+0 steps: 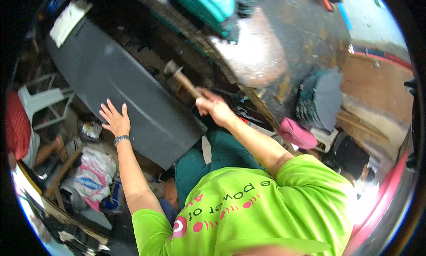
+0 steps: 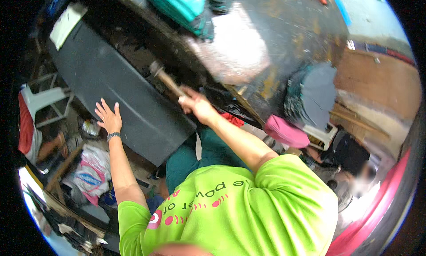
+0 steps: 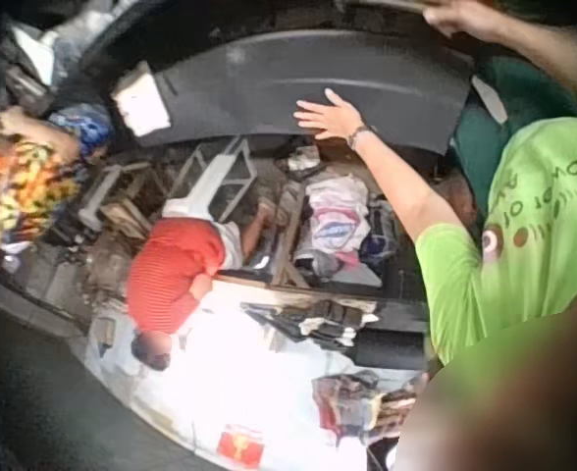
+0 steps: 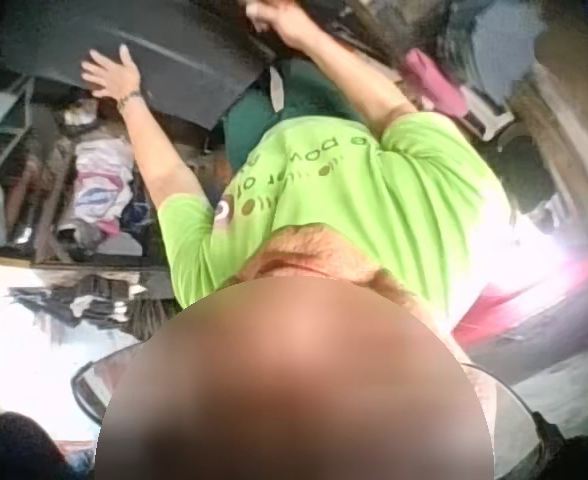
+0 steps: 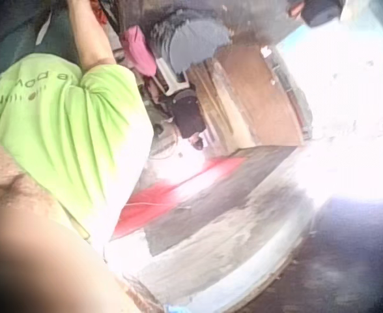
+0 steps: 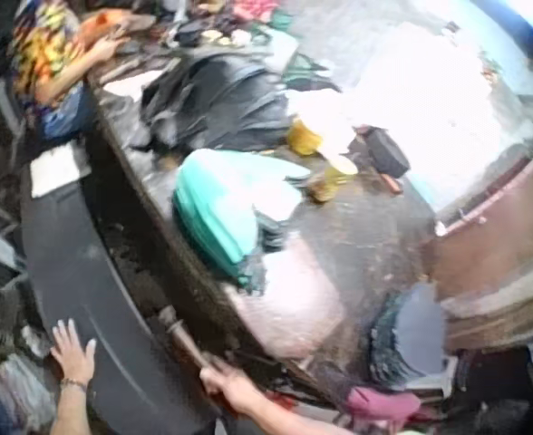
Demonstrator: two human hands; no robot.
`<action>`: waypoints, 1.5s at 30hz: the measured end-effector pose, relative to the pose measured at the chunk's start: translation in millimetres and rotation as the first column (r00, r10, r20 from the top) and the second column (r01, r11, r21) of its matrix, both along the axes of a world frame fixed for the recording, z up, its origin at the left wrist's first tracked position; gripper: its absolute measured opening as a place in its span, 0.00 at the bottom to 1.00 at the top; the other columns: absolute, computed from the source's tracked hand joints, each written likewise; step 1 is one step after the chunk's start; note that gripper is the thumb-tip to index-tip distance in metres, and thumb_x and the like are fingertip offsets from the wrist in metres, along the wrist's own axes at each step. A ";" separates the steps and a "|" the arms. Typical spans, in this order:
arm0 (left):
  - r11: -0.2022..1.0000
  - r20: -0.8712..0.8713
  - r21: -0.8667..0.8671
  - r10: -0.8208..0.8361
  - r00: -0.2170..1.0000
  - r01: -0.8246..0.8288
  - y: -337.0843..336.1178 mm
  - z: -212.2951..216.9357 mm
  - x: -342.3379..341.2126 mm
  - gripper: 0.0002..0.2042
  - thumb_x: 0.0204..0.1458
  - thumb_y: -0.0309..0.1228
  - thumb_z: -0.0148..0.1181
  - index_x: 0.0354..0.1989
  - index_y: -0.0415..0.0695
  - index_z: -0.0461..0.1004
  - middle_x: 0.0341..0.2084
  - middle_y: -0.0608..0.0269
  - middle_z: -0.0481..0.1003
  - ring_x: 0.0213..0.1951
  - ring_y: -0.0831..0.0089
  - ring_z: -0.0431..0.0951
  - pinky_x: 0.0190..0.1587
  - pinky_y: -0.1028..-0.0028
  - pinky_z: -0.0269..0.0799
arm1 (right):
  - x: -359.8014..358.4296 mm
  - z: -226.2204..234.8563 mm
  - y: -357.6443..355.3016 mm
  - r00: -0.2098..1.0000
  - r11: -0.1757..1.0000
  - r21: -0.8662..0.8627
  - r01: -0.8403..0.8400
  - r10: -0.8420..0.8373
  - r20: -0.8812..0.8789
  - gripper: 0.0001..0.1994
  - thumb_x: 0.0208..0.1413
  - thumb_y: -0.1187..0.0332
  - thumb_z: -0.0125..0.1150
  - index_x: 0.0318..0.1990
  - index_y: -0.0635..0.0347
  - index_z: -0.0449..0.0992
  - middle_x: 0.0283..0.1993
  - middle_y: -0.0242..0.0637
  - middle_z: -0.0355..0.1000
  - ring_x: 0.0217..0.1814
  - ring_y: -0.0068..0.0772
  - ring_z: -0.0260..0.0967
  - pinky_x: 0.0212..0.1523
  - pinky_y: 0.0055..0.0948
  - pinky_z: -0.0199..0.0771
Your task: The person applies a yellow substance from a jar to the edges of teal cap-shaped items and presses them together. They handle multiple items one at a time, aligning and smoothing the edges, then place finished items aside on the table.
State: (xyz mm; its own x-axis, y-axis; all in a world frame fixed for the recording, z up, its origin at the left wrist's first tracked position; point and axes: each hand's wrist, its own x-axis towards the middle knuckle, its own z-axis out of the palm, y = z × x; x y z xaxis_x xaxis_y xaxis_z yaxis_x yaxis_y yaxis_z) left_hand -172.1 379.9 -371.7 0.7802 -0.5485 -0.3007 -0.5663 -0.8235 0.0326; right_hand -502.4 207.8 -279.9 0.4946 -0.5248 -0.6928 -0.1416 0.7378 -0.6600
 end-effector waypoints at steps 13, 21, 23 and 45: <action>0.996 -0.284 0.050 0.084 0.955 -0.073 -33.2 15.9 -24.2 0.72 0.28 0.52 0.84 0.79 0.58 0.32 0.75 0.32 0.29 0.75 0.32 0.33 0.67 0.29 0.51 | -66.2 178.0 -39.0 0.859 0.678 -0.669 0.306 -0.500 -0.114 0.25 0.66 0.73 0.57 0.69 0.63 0.60 0.52 0.34 0.68 0.46 0.21 0.62 0.49 0.22 0.62; 0.995 -0.286 0.069 0.087 0.954 -0.070 -31.9 17.7 -23.2 0.70 0.31 0.51 0.84 0.79 0.58 0.32 0.75 0.33 0.28 0.75 0.33 0.31 0.67 0.30 0.51 | -88.2 162.1 -85.0 0.681 0.718 -0.180 0.672 -0.696 -0.228 0.27 0.68 0.72 0.53 0.72 0.50 0.54 0.43 0.31 0.68 0.38 0.20 0.67 0.42 0.24 0.70; 0.995 -0.280 0.080 0.082 0.956 -0.062 -33.4 20.4 -22.4 0.70 0.31 0.51 0.83 0.79 0.58 0.32 0.75 0.33 0.29 0.75 0.33 0.32 0.67 0.30 0.52 | -91.1 165.5 -85.3 0.686 0.698 -0.089 0.710 -0.715 -0.134 0.25 0.68 0.71 0.53 0.70 0.51 0.55 0.43 0.32 0.67 0.39 0.22 0.68 0.45 0.29 0.73; 0.839 -0.402 0.538 0.167 0.900 0.084 -74.8 28.9 13.9 0.75 0.33 0.51 0.83 0.76 0.43 0.22 0.73 0.23 0.35 0.73 0.34 0.49 0.72 0.52 0.56 | -121.3 172.2 -101.4 0.814 0.803 0.135 0.581 -0.577 -0.075 0.31 0.70 0.68 0.53 0.73 0.50 0.43 0.50 0.41 0.67 0.51 0.37 0.75 0.53 0.40 0.78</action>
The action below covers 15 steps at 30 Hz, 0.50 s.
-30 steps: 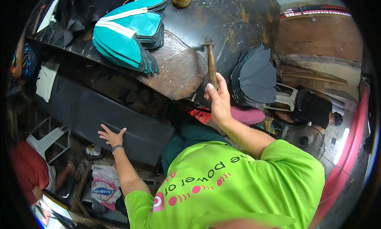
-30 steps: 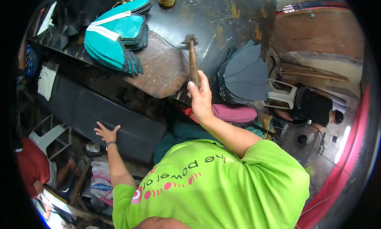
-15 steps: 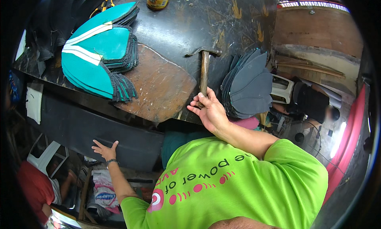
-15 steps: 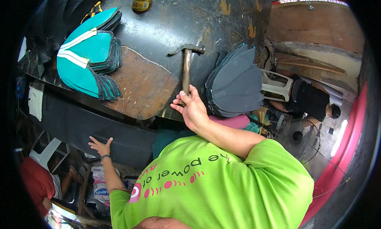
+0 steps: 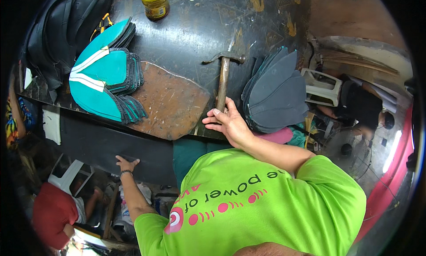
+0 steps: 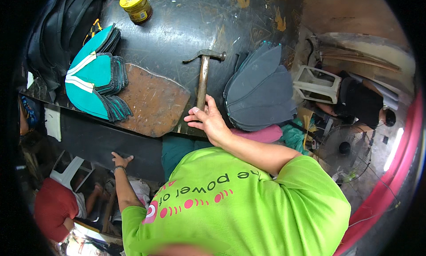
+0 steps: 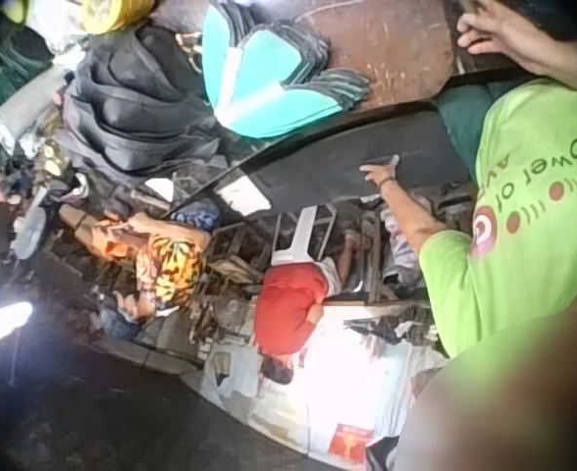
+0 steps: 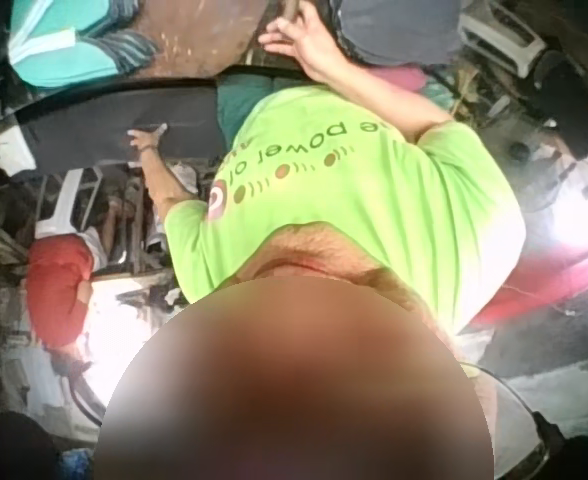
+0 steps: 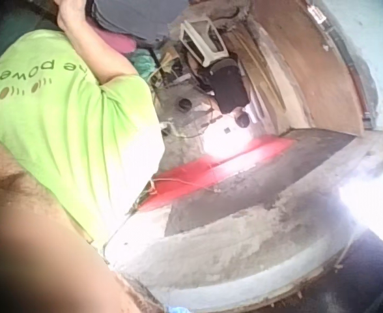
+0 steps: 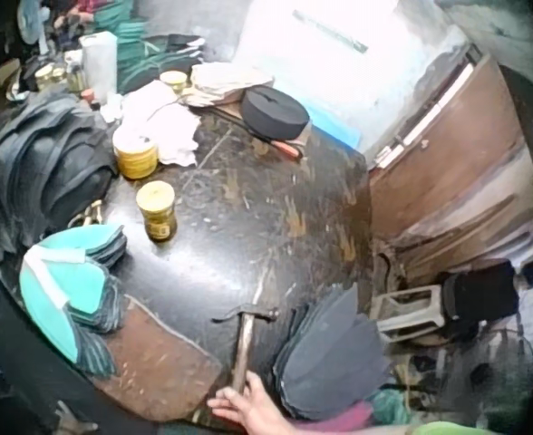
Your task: The person applies a yellow substance from a jar to the edges of teal cap-shaped items and presses them together. They handle multiple items one at a time, aligning and smoothing the edges, then place finished items aside on the table.
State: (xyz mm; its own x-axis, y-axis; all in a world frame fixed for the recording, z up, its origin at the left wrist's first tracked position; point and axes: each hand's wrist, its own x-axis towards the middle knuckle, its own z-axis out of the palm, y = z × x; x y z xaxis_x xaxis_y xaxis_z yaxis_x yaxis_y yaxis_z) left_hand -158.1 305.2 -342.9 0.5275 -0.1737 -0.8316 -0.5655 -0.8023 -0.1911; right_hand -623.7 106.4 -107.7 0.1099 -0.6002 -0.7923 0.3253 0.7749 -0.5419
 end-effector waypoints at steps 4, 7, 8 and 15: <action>0.892 -0.296 -0.437 -0.261 0.919 0.112 -60.7 38.2 -26.4 0.34 0.50 0.45 0.74 0.59 0.33 0.74 0.55 0.47 0.78 0.56 0.52 0.79 0.59 0.63 0.73 | -14.4 21.7 2.4 0.983 0.982 0.063 -0.181 0.183 -0.033 0.44 0.68 0.69 0.56 0.78 0.43 0.27 0.58 0.48 0.64 0.54 0.40 0.76 0.55 0.37 0.78; 0.870 -0.689 -0.445 -0.179 0.702 -0.214 -85.2 71.3 -85.7 0.30 0.54 0.37 0.72 0.62 0.36 0.70 0.53 0.50 0.77 0.51 0.65 0.80 0.55 0.69 0.75 | -24.8 37.8 18.2 0.975 0.976 0.048 -0.214 0.217 -0.055 0.41 0.68 0.69 0.56 0.78 0.44 0.32 0.64 0.51 0.61 0.55 0.41 0.76 0.56 0.35 0.77; 0.899 -0.690 -0.418 -0.221 0.689 -0.131 -88.2 84.7 -101.8 0.28 0.56 0.36 0.70 0.62 0.36 0.70 0.54 0.50 0.75 0.51 0.62 0.80 0.55 0.67 0.75 | -27.3 41.7 24.9 0.974 0.973 0.085 -0.215 0.219 -0.048 0.37 0.68 0.68 0.56 0.76 0.47 0.39 0.61 0.48 0.64 0.54 0.37 0.76 0.55 0.33 0.76; 0.836 -0.469 -0.525 -0.438 0.767 0.157 -134.5 124.6 -87.2 0.18 0.54 0.35 0.70 0.45 0.35 0.73 0.38 0.55 0.72 0.35 0.67 0.75 0.36 0.68 0.72 | -32.3 53.0 70.8 0.927 0.930 0.019 -0.366 0.366 -0.083 0.13 0.70 0.65 0.55 0.57 0.58 0.75 0.52 0.31 0.76 0.53 0.19 0.71 0.55 0.22 0.70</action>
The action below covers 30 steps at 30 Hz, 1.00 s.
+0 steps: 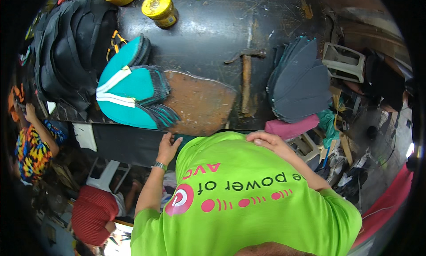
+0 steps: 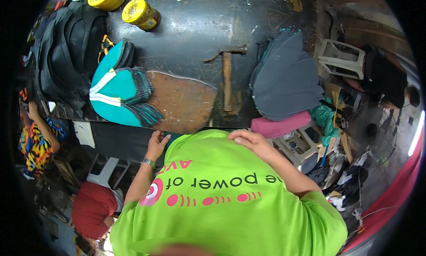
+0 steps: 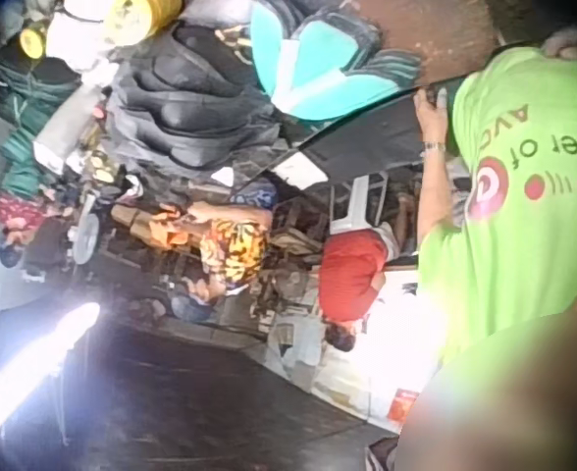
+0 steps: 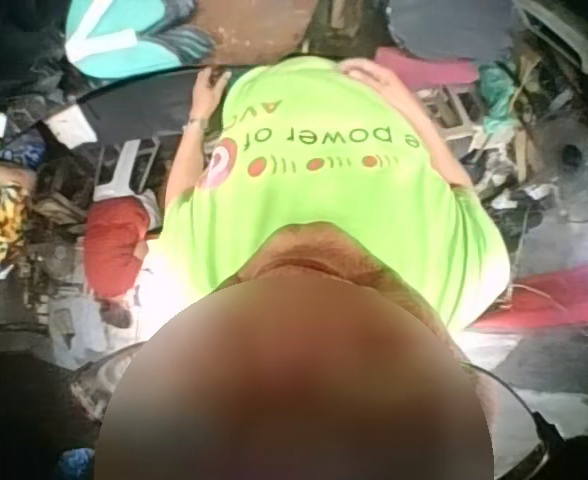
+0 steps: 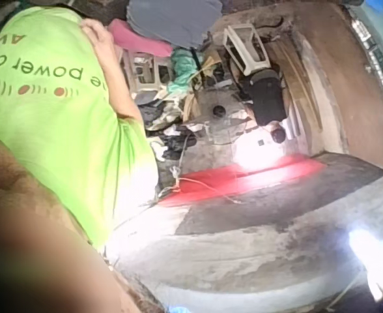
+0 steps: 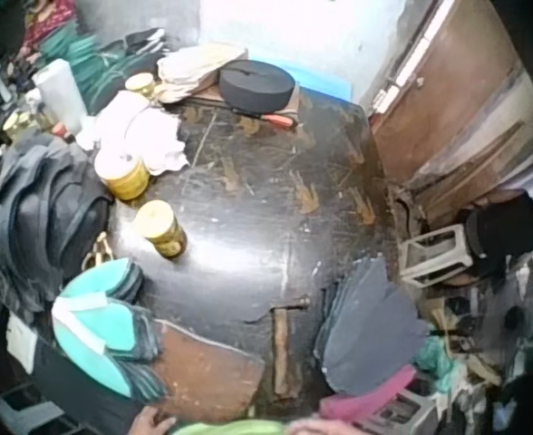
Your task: The person applies a yellow substance from a jar to the edges of teal cap-shaped items and presses them together. They handle multiple items one at a time, aligning and smoothing the edges, then place finished items aside on the table.
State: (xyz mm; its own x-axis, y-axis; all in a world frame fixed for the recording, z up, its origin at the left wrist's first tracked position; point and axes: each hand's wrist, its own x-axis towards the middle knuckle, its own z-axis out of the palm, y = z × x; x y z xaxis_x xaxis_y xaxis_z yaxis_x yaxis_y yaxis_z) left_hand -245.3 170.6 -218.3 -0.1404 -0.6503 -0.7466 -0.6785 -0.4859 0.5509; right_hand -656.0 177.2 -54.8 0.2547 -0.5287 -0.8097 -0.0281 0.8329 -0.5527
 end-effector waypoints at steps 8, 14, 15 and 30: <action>0.991 -0.220 0.099 0.114 0.969 -0.094 -61.0 -5.8 84.9 0.07 0.61 0.26 0.63 0.42 0.36 0.78 0.36 0.63 0.82 0.37 0.79 0.78 0.42 0.75 0.74 | 69.2 -68.9 137.0 0.879 0.991 0.046 0.124 -0.088 -0.469 0.19 0.65 0.70 0.57 0.63 0.61 0.71 0.58 0.41 0.74 0.62 0.33 0.69 0.62 0.31 0.67; 0.822 -0.407 0.494 -0.069 0.911 0.283 -131.2 13.0 151.6 0.06 0.66 0.28 0.55 0.43 0.41 0.77 0.34 0.75 0.77 0.34 0.85 0.72 0.38 0.80 0.69 | 107.1 -101.5 149.4 0.795 0.981 0.001 -0.195 0.158 -0.586 0.08 0.57 0.76 0.61 0.44 0.63 0.75 0.40 0.40 0.75 0.47 0.33 0.72 0.51 0.32 0.71; 0.774 -0.460 0.540 -0.058 0.886 0.331 -139.5 17.6 154.7 0.06 0.66 0.29 0.55 0.44 0.41 0.77 0.34 0.75 0.77 0.35 0.85 0.72 0.39 0.79 0.69 | 107.6 -100.6 140.0 0.859 0.990 0.036 -0.136 0.136 -0.493 0.06 0.57 0.76 0.61 0.41 0.64 0.75 0.38 0.38 0.75 0.44 0.32 0.71 0.49 0.32 0.71; 0.641 -0.035 -0.117 -0.766 0.641 0.759 -164.9 -34.0 174.9 0.12 0.64 0.32 0.55 0.50 0.39 0.77 0.46 0.54 0.80 0.48 0.58 0.80 0.53 0.62 0.74 | 129.4 -129.7 23.0 0.608 0.610 0.049 -0.791 0.793 -0.046 0.13 0.56 0.75 0.59 0.49 0.66 0.80 0.44 0.48 0.81 0.47 0.43 0.79 0.47 0.38 0.78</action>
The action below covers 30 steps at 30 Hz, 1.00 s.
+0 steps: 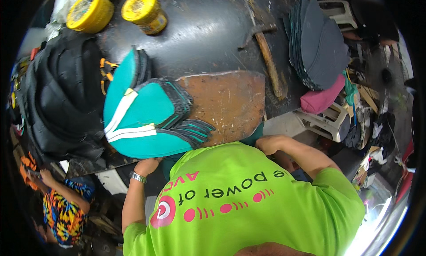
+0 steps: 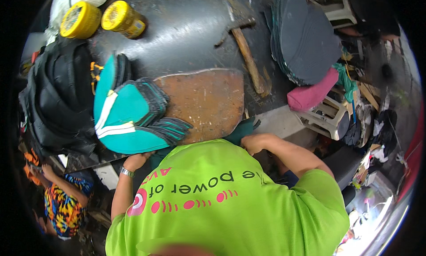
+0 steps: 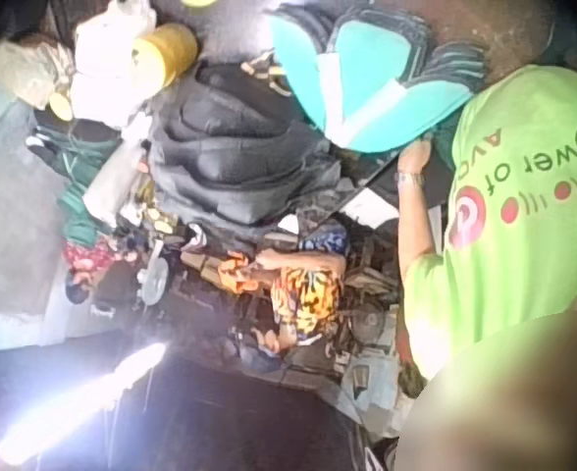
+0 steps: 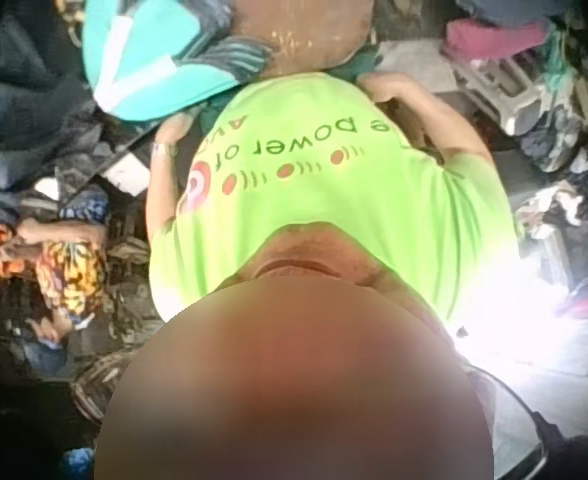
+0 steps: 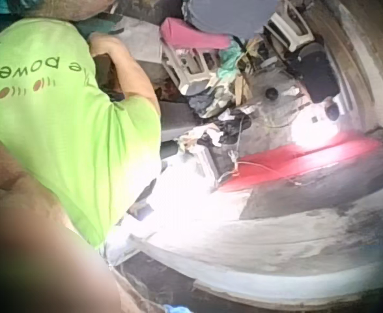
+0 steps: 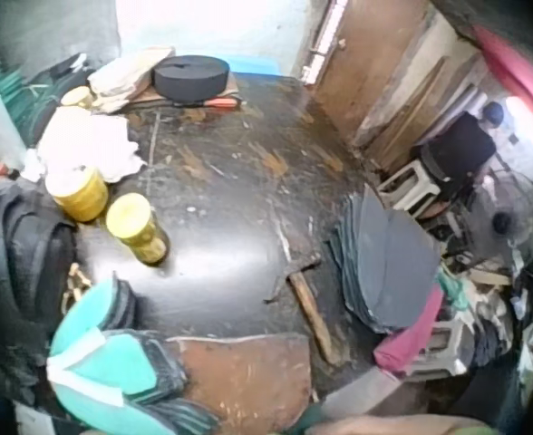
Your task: The person applies a yellow substance from a jar to the edges of teal cap-shaped items and presses them together. They handle multiple items one at a time, aligning and smoothing the edges, then place finished items aside on the table.
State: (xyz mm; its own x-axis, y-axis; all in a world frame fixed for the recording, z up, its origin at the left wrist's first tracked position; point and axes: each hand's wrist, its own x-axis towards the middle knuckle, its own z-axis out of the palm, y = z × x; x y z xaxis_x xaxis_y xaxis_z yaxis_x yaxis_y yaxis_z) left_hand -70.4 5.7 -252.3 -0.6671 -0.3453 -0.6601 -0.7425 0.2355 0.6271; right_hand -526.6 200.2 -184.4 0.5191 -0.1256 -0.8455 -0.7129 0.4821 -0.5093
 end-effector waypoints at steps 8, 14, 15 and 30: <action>0.940 0.184 -0.335 0.003 0.983 0.059 40.5 -4.0 -27.3 0.14 0.59 0.35 0.61 0.51 0.45 0.76 0.45 0.44 0.78 0.46 0.43 0.78 0.48 0.53 0.75 | -22.4 90.5 -60.5 0.962 0.662 -0.702 0.263 -0.238 0.136 0.08 0.60 0.66 0.60 0.36 0.62 0.77 0.29 0.50 0.74 0.34 0.50 0.76 0.35 0.43 0.73; 0.971 -0.325 -0.234 -0.125 0.937 0.048 54.9 96.9 -92.9 0.14 0.56 0.29 0.64 0.50 0.41 0.76 0.41 0.50 0.78 0.42 0.48 0.80 0.45 0.58 0.76 | -42.8 62.0 -110.4 0.654 -0.202 -0.979 -0.010 -0.742 0.146 0.13 0.60 0.65 0.64 0.47 0.62 0.78 0.45 0.45 0.74 0.47 0.43 0.73 0.48 0.36 0.71; 0.968 -0.421 -0.247 -0.152 0.894 0.048 56.5 108.1 -100.8 0.14 0.56 0.28 0.64 0.50 0.41 0.76 0.40 0.51 0.78 0.42 0.49 0.80 0.44 0.59 0.76 | -42.5 50.5 -118.4 0.589 -0.227 -0.974 0.000 -0.787 0.183 0.15 0.59 0.63 0.65 0.49 0.61 0.78 0.50 0.45 0.74 0.51 0.44 0.71 0.53 0.38 0.70; 0.750 -0.697 -0.518 -0.092 0.711 -0.411 41.6 107.6 -109.8 0.09 0.52 0.21 0.66 0.42 0.42 0.79 0.37 0.57 0.79 0.39 0.58 0.80 0.42 0.66 0.73 | -3.2 7.2 -132.5 0.640 -0.216 -0.971 -0.104 -0.762 0.100 0.18 0.58 0.53 0.64 0.50 0.52 0.80 0.55 0.35 0.77 0.65 0.41 0.65 0.64 0.58 0.51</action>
